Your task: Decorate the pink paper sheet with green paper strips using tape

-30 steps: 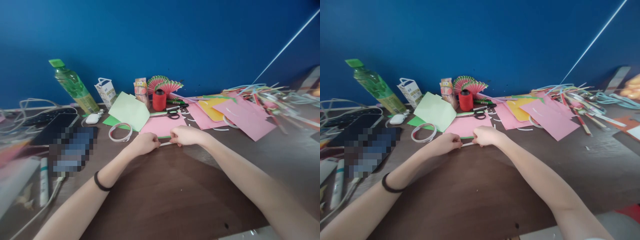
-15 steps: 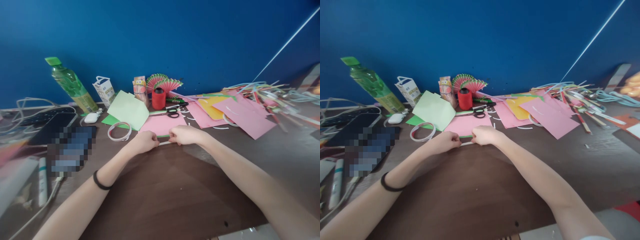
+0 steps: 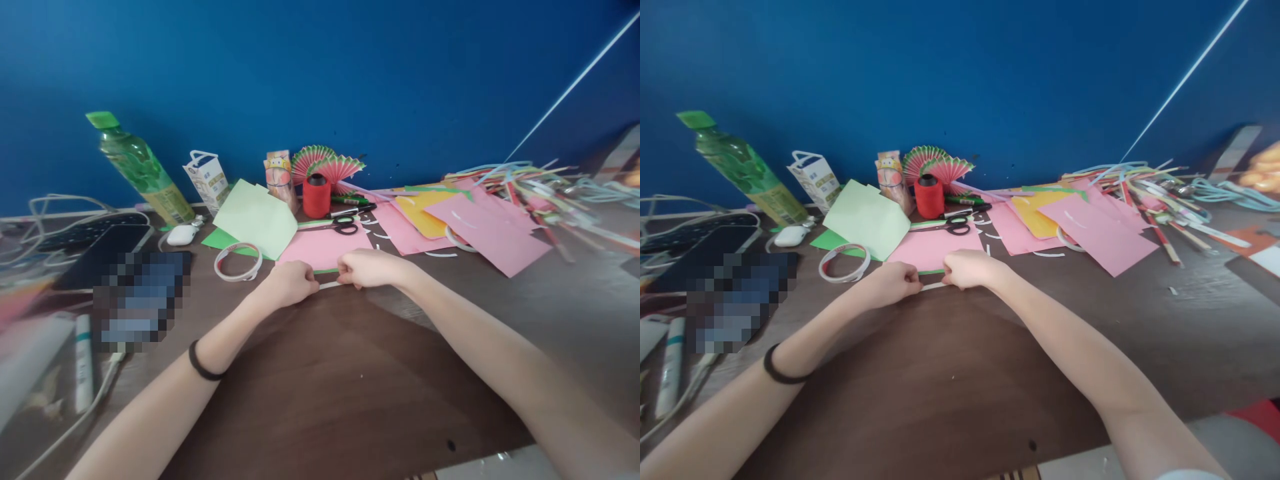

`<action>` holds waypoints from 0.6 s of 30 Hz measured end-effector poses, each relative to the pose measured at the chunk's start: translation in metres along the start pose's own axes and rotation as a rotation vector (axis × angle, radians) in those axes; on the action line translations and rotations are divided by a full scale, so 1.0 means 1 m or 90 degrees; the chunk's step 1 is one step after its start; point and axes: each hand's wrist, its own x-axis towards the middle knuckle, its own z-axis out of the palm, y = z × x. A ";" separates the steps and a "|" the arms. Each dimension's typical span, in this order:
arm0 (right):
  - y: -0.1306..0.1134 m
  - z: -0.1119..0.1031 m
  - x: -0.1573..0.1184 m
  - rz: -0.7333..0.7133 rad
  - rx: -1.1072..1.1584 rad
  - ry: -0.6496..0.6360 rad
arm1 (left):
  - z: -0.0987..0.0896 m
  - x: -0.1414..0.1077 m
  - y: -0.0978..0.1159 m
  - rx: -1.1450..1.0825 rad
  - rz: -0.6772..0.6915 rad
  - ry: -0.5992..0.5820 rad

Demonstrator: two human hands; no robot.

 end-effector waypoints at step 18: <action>0.022 -0.006 0.008 -0.007 0.108 -0.045 | 0.000 -0.001 0.002 0.036 -0.012 0.000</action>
